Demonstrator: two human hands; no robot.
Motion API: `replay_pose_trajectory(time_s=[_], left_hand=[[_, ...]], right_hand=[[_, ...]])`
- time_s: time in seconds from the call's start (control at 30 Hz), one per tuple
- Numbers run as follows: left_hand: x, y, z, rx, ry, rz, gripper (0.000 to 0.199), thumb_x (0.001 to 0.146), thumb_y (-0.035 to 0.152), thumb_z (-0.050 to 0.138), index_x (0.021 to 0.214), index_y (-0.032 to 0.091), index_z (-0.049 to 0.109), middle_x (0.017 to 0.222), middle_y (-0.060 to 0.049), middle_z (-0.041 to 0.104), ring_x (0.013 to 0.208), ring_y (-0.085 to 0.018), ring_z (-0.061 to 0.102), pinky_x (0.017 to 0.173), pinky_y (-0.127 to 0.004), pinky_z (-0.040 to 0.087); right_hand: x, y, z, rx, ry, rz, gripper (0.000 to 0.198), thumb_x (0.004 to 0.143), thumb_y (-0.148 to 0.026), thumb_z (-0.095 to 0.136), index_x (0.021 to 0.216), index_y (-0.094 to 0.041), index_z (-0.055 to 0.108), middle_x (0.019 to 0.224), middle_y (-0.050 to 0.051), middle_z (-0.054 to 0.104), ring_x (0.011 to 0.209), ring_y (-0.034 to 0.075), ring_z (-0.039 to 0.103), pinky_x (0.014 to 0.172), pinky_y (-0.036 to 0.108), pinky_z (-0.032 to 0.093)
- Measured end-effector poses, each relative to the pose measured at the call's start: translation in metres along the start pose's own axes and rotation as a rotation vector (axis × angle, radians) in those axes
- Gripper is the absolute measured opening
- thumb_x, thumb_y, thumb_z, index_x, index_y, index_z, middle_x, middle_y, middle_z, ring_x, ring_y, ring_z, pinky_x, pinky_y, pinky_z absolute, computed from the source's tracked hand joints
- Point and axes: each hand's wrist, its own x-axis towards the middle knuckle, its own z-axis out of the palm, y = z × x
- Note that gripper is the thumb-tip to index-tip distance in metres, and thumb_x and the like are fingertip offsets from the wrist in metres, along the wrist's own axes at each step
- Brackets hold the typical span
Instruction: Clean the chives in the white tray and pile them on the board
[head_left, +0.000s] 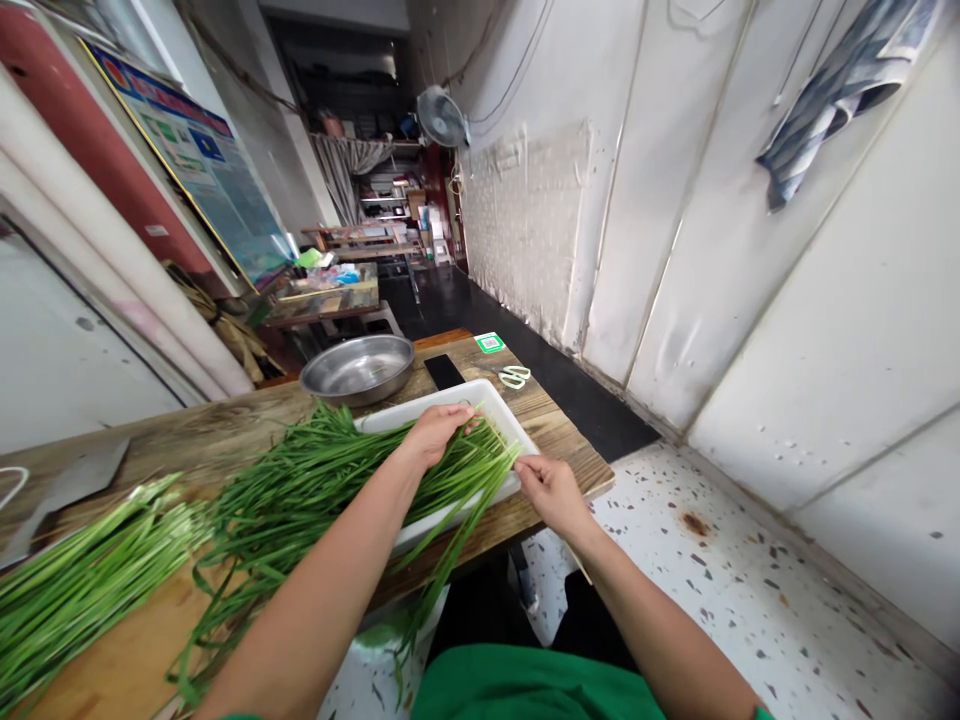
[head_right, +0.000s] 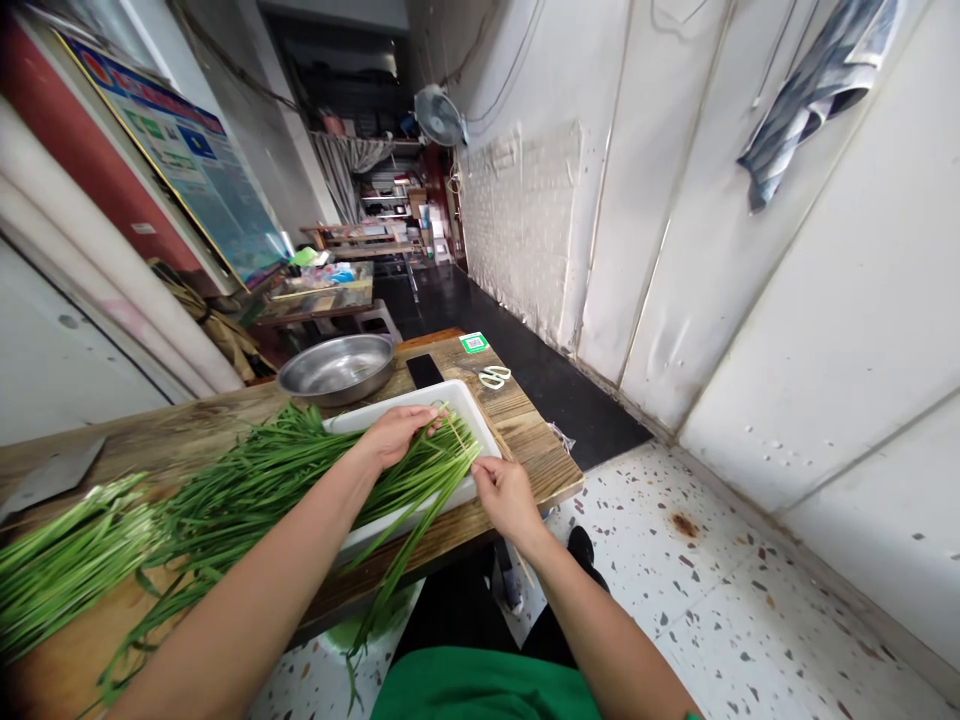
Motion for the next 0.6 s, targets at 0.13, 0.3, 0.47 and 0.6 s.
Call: replay_pose_trajectory(time_s=[0.13, 0.3, 0.47, 0.6], left_hand=[[-0.0004, -0.0004, -0.0007, -0.023, -0.012, -0.029, 0.024, 0.055, 0.031, 0.069, 0.065, 0.009, 0.065, 0.062, -0.004, 0.060, 0.056, -0.009, 0.047, 0.056, -0.023, 0.034], [-0.0007, 0.0007, -0.0028, -0.071, 0.029, -0.084, 0.022, 0.056, 0.027, 0.069, 0.068, 0.009, 0.066, 0.063, -0.004, 0.060, 0.054, -0.007, 0.047, 0.056, -0.022, 0.035], [-0.0013, 0.0014, -0.0048, -0.077, 0.031, -0.101, 0.021, 0.057, 0.025, 0.069, 0.069, 0.009, 0.066, 0.065, -0.004, 0.061, 0.054, -0.007, 0.047, 0.056, -0.022, 0.035], [-0.0006, -0.0004, -0.0059, -0.084, 0.016, -0.105, 0.019, 0.057, 0.025, 0.069, 0.068, 0.009, 0.066, 0.061, -0.003, 0.059, 0.053, -0.006, 0.047, 0.055, -0.021, 0.035]], right_hand=[[-0.0005, -0.0001, 0.0010, 0.014, -0.002, 0.003, 0.030, 0.078, -0.031, 0.038, 0.051, -0.017, 0.039, 0.047, -0.005, 0.029, 0.045, 0.007, 0.028, 0.043, 0.019, 0.024], [-0.0016, -0.0002, 0.0021, 0.014, 0.002, 0.000, 0.031, 0.079, -0.032, 0.038, 0.052, -0.018, 0.041, 0.048, -0.005, 0.029, 0.045, 0.007, 0.027, 0.042, 0.019, 0.023], [-0.0009, 0.0001, 0.0022, 0.014, -0.007, 0.001, 0.031, 0.079, -0.032, 0.039, 0.053, -0.017, 0.043, 0.048, -0.004, 0.030, 0.046, 0.008, 0.028, 0.043, 0.019, 0.024], [0.0001, 0.0006, 0.0025, 0.013, -0.016, -0.005, 0.029, 0.079, -0.031, 0.039, 0.054, -0.017, 0.045, 0.049, -0.005, 0.030, 0.047, 0.008, 0.029, 0.045, 0.020, 0.025]])
